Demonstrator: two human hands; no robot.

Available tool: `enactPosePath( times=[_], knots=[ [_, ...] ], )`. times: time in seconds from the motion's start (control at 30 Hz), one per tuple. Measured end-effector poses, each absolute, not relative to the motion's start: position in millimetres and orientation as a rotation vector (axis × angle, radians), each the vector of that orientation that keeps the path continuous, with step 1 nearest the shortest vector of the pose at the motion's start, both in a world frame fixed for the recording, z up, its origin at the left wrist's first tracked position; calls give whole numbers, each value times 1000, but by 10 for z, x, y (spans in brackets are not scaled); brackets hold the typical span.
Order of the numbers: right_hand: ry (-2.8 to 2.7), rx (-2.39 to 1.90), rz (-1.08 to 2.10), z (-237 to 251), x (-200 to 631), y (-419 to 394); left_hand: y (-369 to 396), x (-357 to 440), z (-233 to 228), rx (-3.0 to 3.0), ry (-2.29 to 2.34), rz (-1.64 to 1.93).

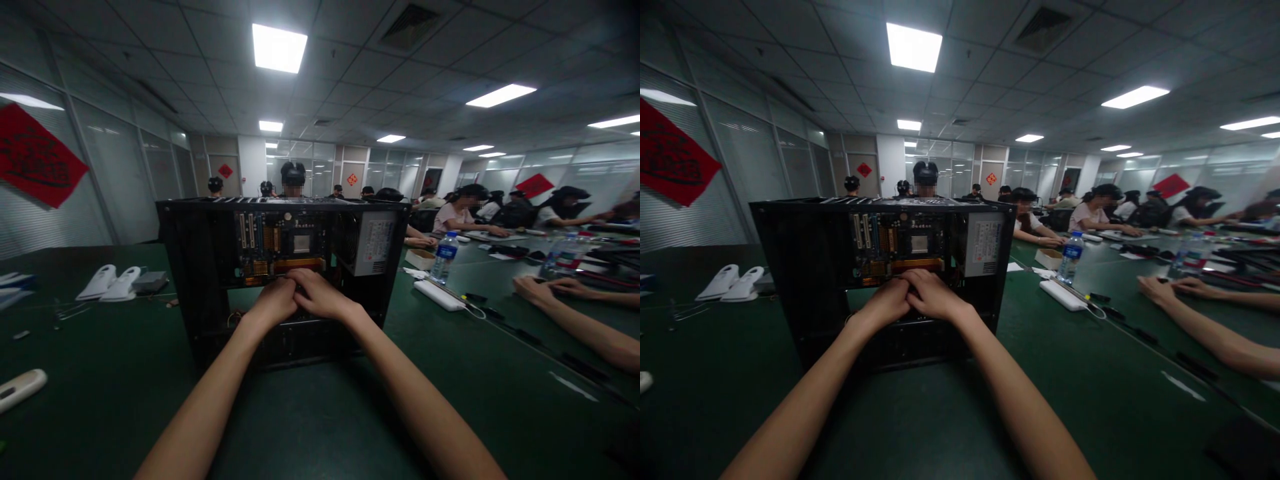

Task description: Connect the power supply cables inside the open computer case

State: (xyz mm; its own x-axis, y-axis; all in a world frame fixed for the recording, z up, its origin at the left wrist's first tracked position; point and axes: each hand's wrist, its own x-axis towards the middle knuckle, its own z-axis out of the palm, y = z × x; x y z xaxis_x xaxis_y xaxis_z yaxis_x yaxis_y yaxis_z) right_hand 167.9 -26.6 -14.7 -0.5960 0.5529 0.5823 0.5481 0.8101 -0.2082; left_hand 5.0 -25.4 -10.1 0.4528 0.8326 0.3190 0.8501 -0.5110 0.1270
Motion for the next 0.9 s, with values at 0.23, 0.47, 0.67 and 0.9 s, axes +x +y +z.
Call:
enactPosePath(
  times=[0.23, 0.47, 0.67, 0.9],
  knots=[
    [-2297, -844, 69, -222, 1696, -198, -317, 63, -60, -2696, -1388, -546],
    [-2267, -878, 75, -219, 1697, -196, -361, 65, -25, -2657, -1339, -526],
    [-2271, -989, 185, -210, 1692, -204, -354, 57, -23, -2692, -1297, -544],
    [-2519, -1260, 474, -286, 1730, -82, -256, 29, -81, -2989, -1315, -536]
  ],
)
